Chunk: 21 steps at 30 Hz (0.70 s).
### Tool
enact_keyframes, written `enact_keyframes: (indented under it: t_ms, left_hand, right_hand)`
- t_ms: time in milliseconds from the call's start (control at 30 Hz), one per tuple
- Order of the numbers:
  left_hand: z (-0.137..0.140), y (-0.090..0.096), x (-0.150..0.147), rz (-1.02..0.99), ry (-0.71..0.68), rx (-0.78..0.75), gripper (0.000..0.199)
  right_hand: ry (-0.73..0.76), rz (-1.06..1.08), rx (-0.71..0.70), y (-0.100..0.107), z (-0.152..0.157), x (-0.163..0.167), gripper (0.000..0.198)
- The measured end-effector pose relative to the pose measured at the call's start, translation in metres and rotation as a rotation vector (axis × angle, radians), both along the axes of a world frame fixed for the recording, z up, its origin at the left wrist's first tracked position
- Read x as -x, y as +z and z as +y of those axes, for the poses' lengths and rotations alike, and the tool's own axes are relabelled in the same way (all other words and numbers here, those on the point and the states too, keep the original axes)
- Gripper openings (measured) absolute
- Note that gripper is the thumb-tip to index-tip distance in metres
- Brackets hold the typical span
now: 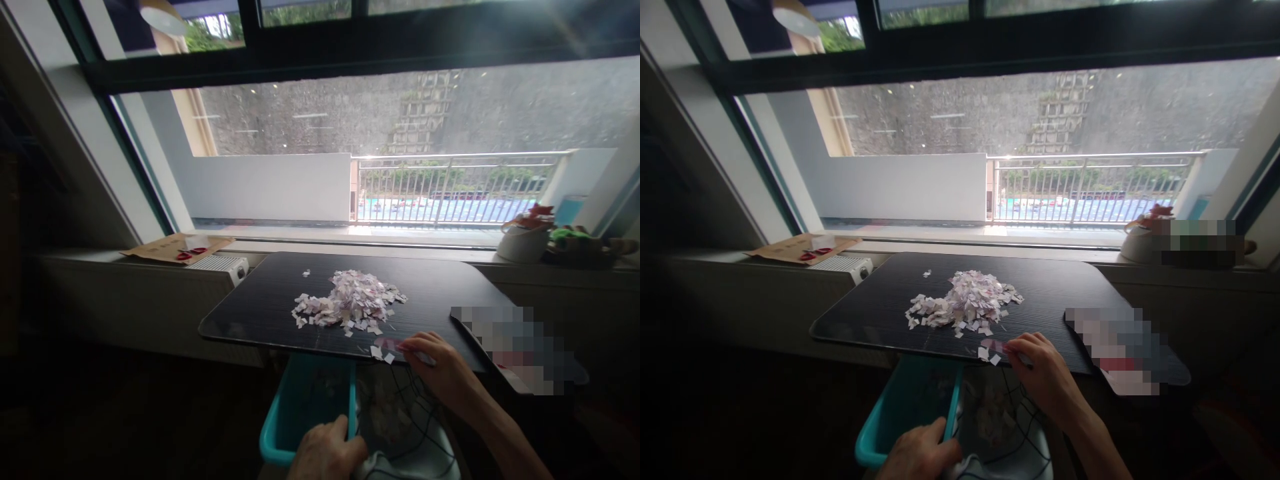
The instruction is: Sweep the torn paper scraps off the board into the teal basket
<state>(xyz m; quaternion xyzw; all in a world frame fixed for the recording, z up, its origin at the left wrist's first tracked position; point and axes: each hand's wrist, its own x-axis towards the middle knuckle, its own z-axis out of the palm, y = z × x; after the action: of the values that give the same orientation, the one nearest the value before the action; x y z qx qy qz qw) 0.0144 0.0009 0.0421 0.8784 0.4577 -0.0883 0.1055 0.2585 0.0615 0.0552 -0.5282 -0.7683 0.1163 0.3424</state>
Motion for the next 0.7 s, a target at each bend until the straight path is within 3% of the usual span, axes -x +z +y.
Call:
enact_keyframes:
  t_ms: [200,367,467,600,700]
  left_hand:
    - [-0.003,-0.007,0.0,-0.016,-0.012,-0.085,0.017]
    - [-0.002,-0.003,0.0,-0.061,-0.024,-0.027,0.015]
    - [-0.001,-0.007,0.002,-0.07,-0.004,-0.077,0.016]
    - [0.002,-0.013,0.002,-0.038,-0.018,-0.056,0.021]
    - [0.002,-0.011,-0.001,0.007,-0.006,-0.016,0.017]
  right_hand:
    - [0.057,-0.035,0.066,-0.006,-0.003,-0.004,0.02]
    - [0.039,-0.051,0.069,-0.004,-0.015,-0.011,0.02]
    - [0.008,-0.057,0.048,-0.001,-0.015,-0.006,0.021]
    - [0.052,-0.046,0.095,0.002,-0.016,-0.002,0.021]
    - [-0.001,-0.022,0.08,0.005,-0.011,0.0,0.022]
